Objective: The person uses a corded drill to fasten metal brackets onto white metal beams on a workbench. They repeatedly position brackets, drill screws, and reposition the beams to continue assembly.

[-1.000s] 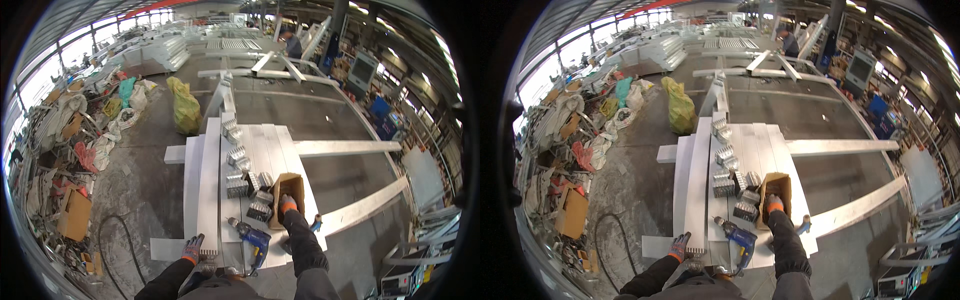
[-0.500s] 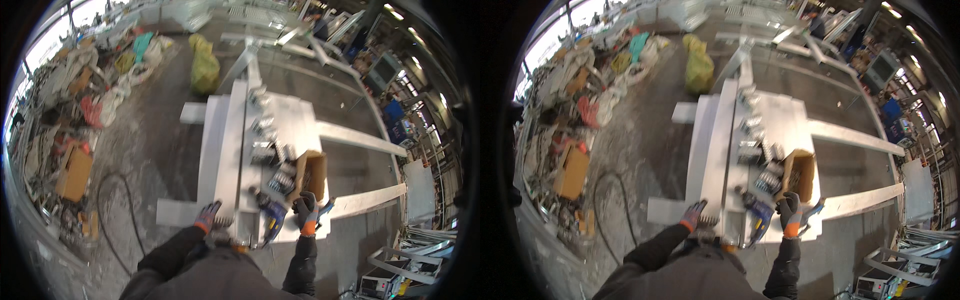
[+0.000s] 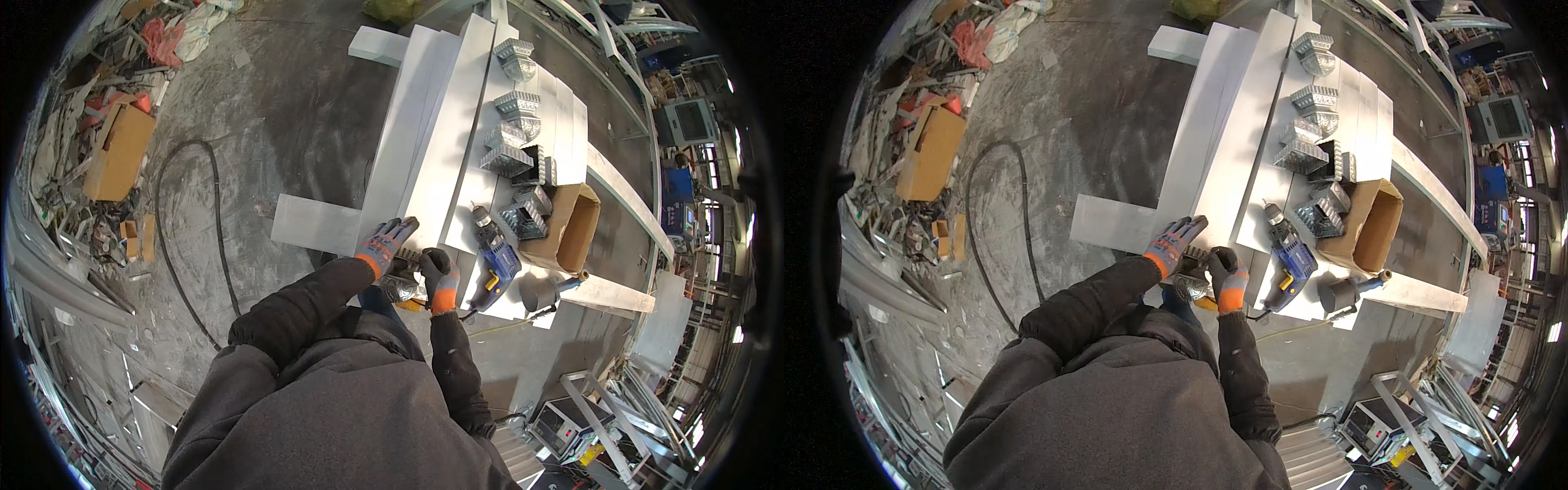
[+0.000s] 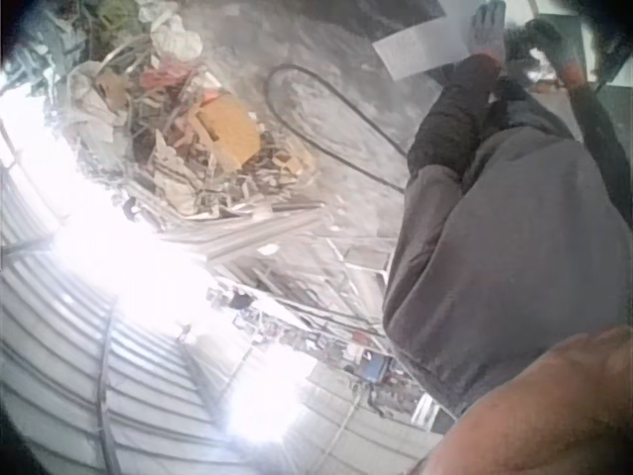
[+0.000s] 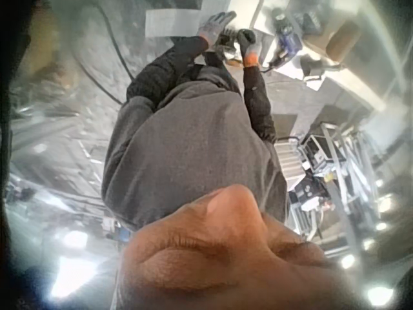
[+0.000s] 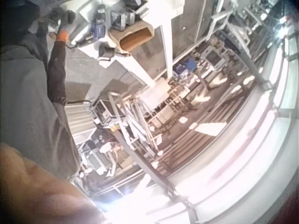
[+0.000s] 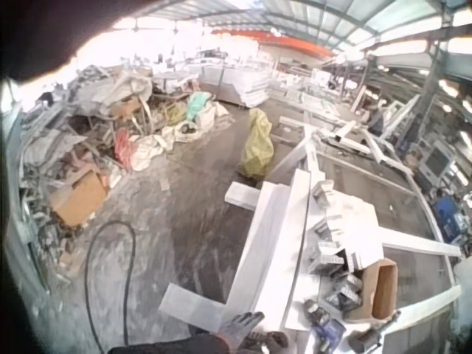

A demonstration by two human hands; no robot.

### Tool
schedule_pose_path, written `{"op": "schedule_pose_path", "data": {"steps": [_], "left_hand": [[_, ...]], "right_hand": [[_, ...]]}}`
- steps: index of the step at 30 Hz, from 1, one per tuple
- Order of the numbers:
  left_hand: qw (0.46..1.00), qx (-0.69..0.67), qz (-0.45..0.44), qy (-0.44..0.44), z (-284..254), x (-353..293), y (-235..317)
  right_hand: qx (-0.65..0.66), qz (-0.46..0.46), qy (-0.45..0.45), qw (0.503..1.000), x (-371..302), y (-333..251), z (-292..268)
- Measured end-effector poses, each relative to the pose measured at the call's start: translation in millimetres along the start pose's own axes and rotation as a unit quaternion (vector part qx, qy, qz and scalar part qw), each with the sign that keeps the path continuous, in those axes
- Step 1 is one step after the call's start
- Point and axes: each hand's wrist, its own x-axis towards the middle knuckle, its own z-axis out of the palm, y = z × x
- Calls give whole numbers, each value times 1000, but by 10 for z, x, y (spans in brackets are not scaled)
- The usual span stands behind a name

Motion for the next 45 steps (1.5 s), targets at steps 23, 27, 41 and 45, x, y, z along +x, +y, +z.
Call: {"op": "schedule_pose_path", "data": {"steps": [23,27,41,45], "left_hand": [[1000,-2,19,4,87,31,-82],[1000,4,7,-8,44,34,-51],[956,-288,2,52,436,167,-278],[999,-32,5,5,344,105,-204]], "right_hand": [[-349,-205,32,914,-147,-256,136],[-455,-221,-4,863,-175,-265,116],[-558,-181,-98,804,-82,-394,101],[-579,-173,-59,794,-52,-407,182]]}}
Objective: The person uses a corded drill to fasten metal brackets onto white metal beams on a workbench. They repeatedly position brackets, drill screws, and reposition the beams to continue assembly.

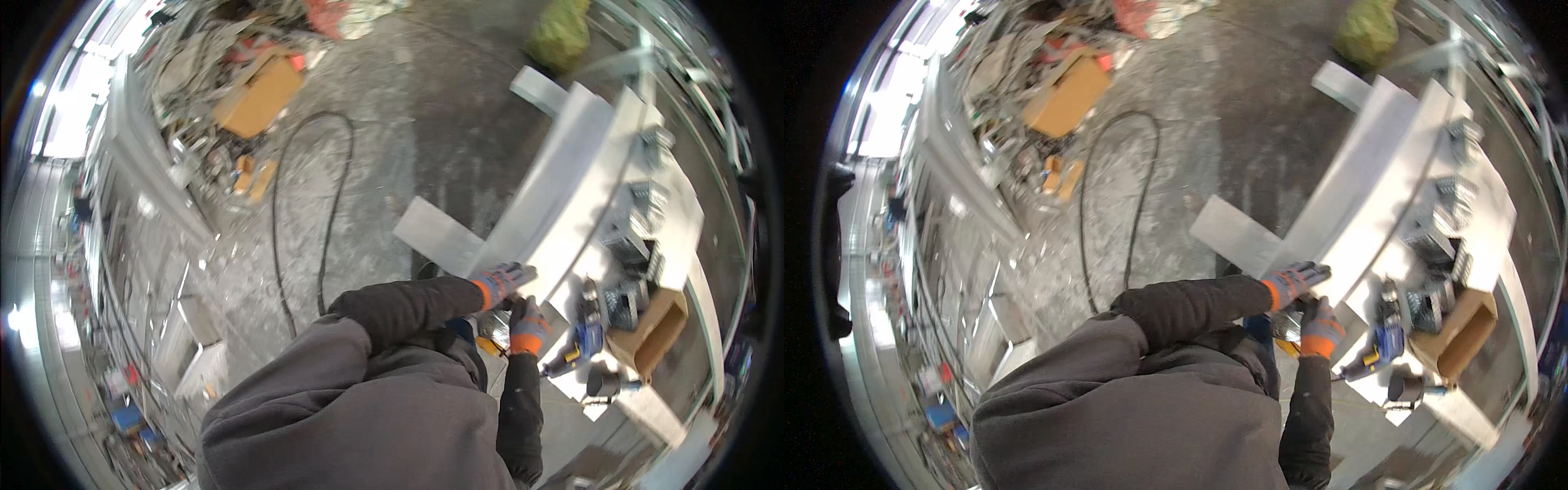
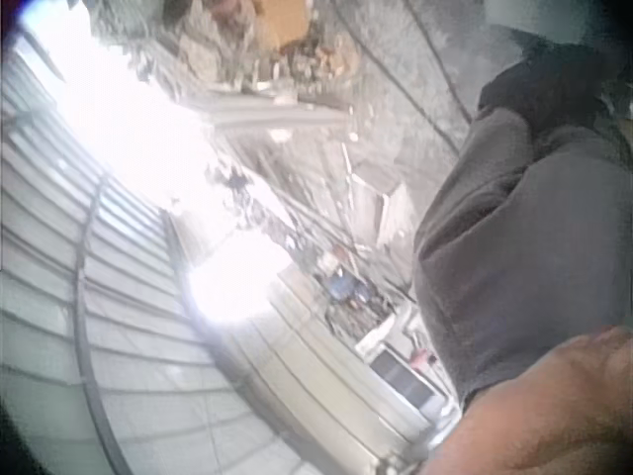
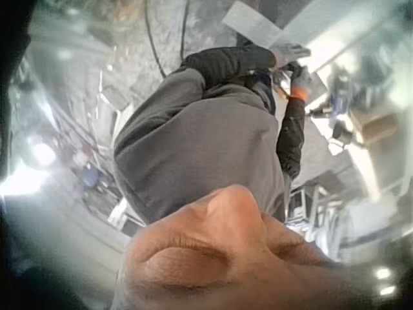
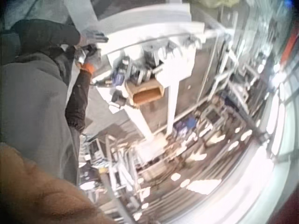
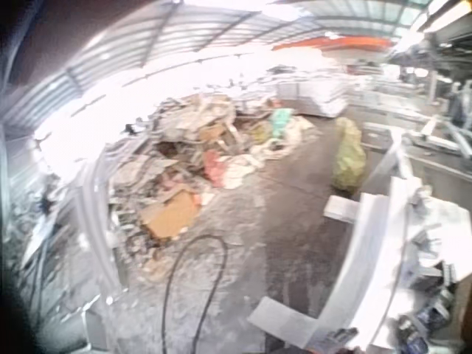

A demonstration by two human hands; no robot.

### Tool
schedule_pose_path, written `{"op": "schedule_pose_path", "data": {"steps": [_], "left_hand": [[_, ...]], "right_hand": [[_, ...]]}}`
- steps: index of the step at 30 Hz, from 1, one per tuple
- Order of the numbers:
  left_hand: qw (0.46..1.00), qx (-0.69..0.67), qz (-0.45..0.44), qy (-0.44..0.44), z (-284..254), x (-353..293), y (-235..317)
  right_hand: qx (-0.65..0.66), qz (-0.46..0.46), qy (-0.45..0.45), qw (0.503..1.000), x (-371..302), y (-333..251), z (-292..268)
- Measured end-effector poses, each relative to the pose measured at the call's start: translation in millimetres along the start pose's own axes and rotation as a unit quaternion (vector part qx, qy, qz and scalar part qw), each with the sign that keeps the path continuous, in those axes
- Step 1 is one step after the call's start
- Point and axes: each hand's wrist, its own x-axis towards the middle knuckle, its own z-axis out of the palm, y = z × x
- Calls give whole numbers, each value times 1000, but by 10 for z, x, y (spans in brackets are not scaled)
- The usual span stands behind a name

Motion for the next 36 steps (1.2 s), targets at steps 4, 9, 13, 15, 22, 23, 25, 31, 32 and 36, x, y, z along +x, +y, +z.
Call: {"op": "schedule_pose_path", "data": {"steps": [4,9,13,15,22,23,25,31,32,36], "left_hand": [[999,-32,-16,6,-85,-27,86],[1000,23,-12,13,-51,26,96],[1000,-13,6,-2,-128,-22,119],[999,-32,-22,6,-203,-59,189],[999,-12,-34,-12,-335,-91,286],[999,-16,-33,-16,-325,-96,275],[999,-19,-27,-15,-301,-101,247],[999,44,-24,-19,-274,-94,211],[999,43,-19,-16,-286,-94,214],[999,33,-21,-24,-344,-105,236]], "right_hand": [[-4,3,-62,998,36,7,20],[-34,-80,-3,996,5,150,125],[22,-42,-31,998,0,211,120],[19,-117,-1,993,6,205,50],[-39,-38,-124,991,53,162,-32],[-5,-89,-33,995,23,163,-7],[14,-68,-23,997,-27,190,28],[64,-35,-5,997,-145,209,1],[78,-42,15,996,-151,196,-20],[28,-52,1,998,-103,121,-93]]}}
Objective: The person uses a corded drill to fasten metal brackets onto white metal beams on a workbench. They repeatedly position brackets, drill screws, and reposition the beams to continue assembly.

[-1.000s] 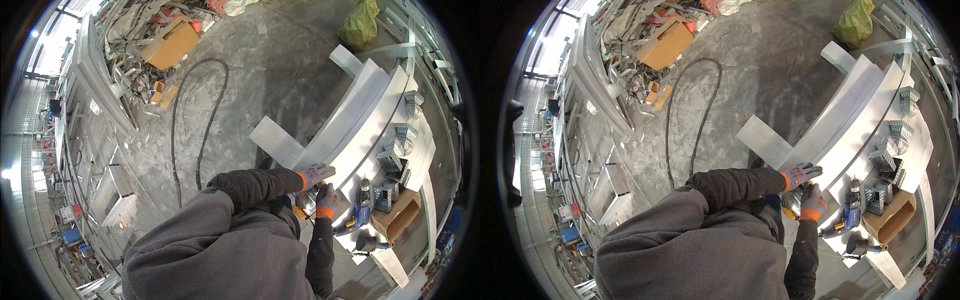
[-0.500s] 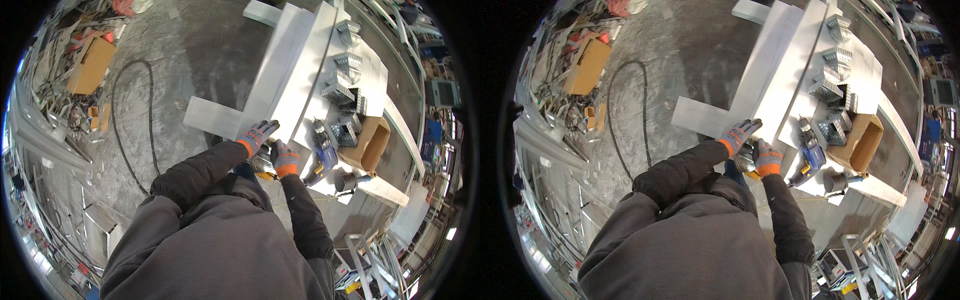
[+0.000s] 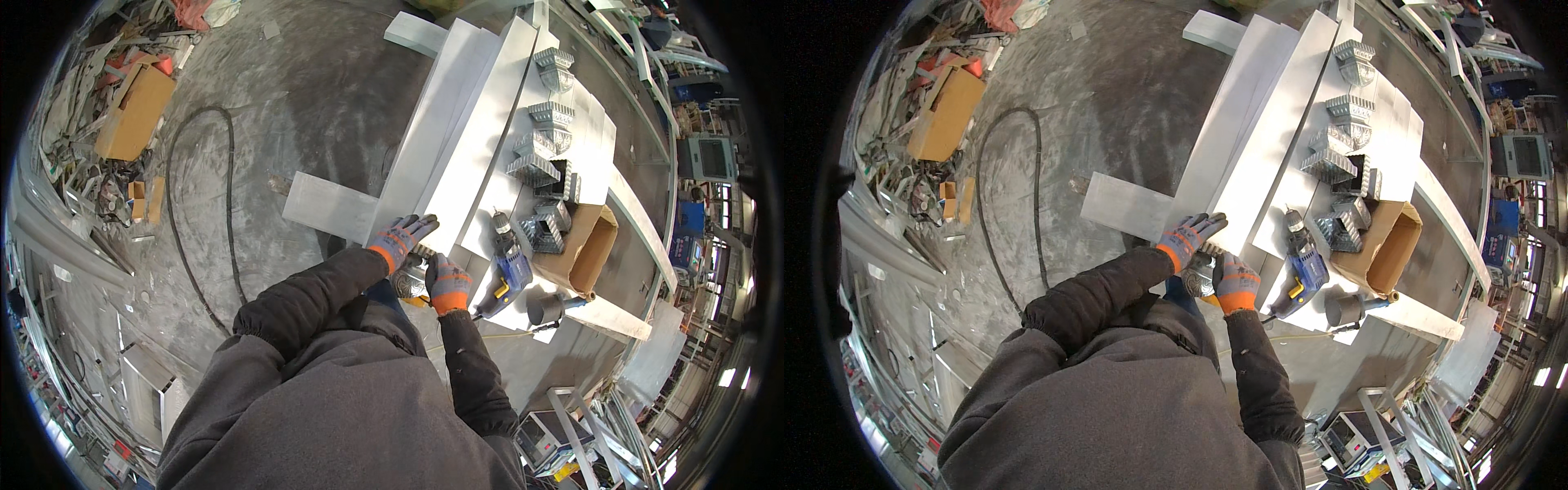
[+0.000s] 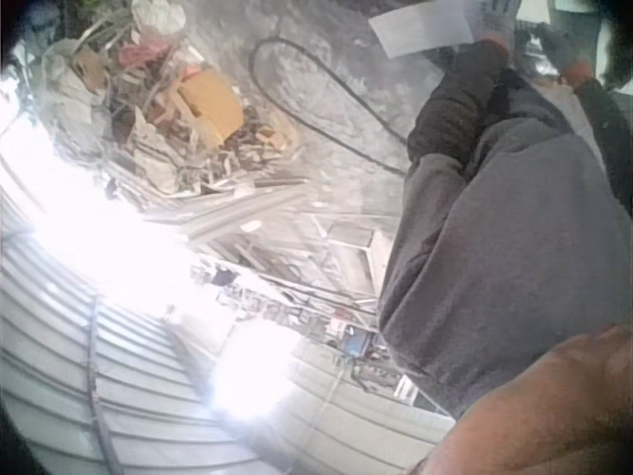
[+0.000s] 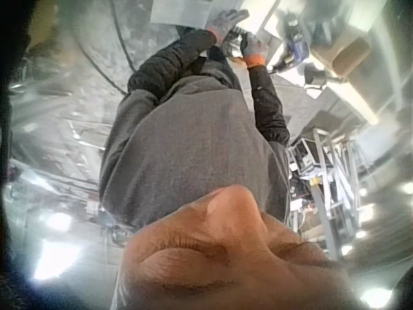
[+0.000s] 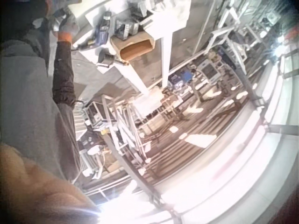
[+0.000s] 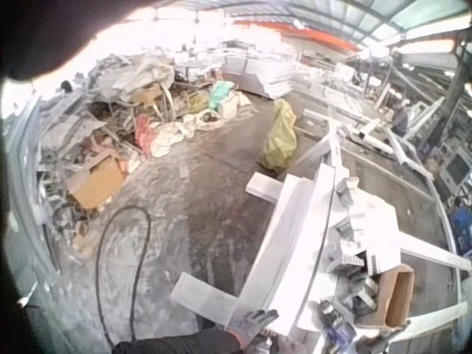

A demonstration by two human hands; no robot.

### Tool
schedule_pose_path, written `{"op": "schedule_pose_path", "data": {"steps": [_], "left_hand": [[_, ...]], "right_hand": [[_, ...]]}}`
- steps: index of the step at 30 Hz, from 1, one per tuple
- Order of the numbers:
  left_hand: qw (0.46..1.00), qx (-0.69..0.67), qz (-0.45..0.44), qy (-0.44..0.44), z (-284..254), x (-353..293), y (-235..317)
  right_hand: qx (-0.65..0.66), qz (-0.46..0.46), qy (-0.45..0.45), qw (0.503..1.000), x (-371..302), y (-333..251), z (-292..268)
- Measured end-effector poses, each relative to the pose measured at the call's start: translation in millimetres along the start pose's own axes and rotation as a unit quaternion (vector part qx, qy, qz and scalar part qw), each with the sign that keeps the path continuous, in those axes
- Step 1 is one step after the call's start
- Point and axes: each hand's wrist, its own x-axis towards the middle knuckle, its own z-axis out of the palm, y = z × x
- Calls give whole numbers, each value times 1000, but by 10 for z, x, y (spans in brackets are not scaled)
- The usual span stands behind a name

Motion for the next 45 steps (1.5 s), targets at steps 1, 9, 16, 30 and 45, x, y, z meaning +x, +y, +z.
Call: {"op": "schedule_pose_path", "data": {"steps": [1,9,16,30,45], "left_hand": [[1000,-16,3,3,-11,-2,4],[997,-66,19,27,50,9,-54],[1000,-4,20,6,107,44,-101],[999,-35,22,12,126,3,-118],[948,-293,43,117,729,142,-247]], "right_hand": [[-3,-6,-18,1000,27,-25,-11],[-69,-45,-130,988,239,-56,-128],[-49,-64,-59,995,133,-29,-64],[-99,11,-160,982,253,57,55],[175,433,364,806,-1111,2171,-817]]}}
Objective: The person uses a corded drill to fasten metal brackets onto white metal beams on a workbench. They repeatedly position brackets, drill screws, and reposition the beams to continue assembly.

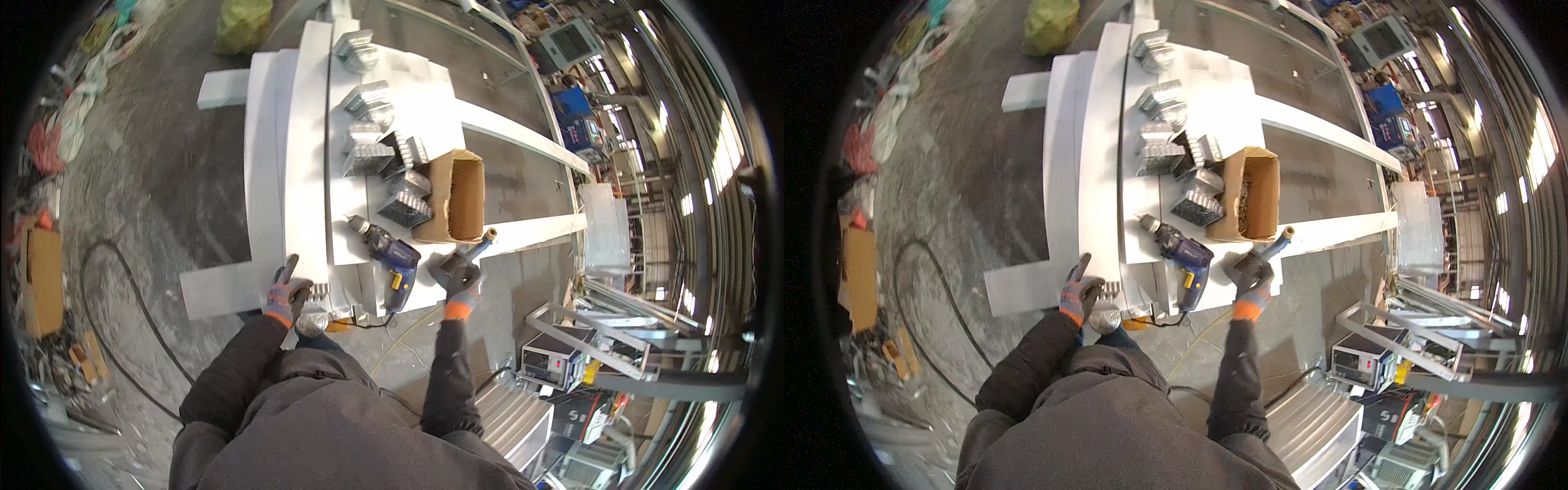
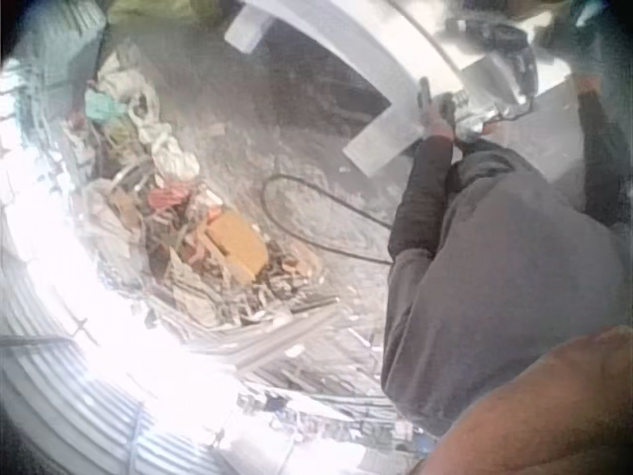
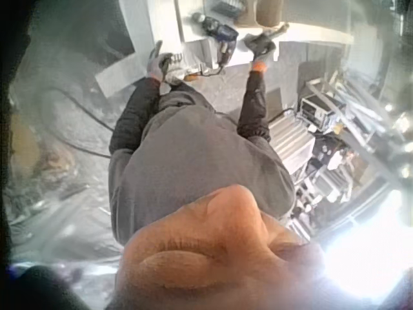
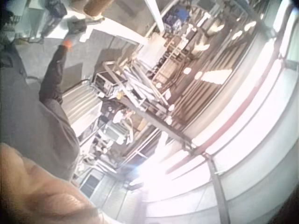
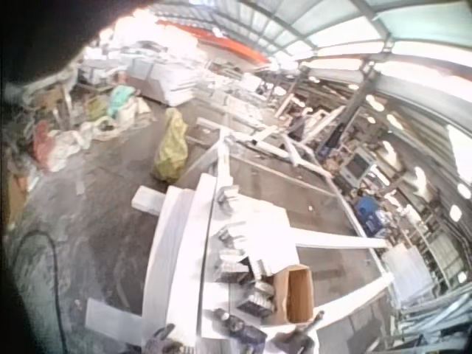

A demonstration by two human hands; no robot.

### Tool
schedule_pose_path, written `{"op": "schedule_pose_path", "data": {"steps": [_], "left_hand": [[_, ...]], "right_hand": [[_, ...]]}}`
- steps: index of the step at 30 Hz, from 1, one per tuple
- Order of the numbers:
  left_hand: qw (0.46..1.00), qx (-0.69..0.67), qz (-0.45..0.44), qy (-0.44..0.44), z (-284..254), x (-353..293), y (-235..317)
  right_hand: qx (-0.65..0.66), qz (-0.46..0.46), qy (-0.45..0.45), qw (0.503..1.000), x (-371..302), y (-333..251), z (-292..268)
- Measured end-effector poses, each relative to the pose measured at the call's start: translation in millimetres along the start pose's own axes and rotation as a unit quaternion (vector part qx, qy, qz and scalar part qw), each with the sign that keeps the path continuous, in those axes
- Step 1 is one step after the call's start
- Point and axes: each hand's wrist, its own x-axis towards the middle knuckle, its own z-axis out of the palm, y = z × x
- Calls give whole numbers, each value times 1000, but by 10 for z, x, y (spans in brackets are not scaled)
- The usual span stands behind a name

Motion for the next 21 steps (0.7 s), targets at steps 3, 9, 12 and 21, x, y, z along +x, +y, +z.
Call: {"op": "schedule_pose_path", "data": {"steps": [3,9,12,21], "left_hand": [[994,-79,-80,4,61,20,-128],[999,22,41,18,58,-41,-236],[998,17,60,8,63,-9,-258],[984,124,113,58,-107,-7,101]], "right_hand": [[-251,89,24,964,897,528,-22],[399,270,-133,866,2179,1368,832],[427,311,-128,840,2303,1479,885],[251,115,-163,947,183,47,-491]]}}
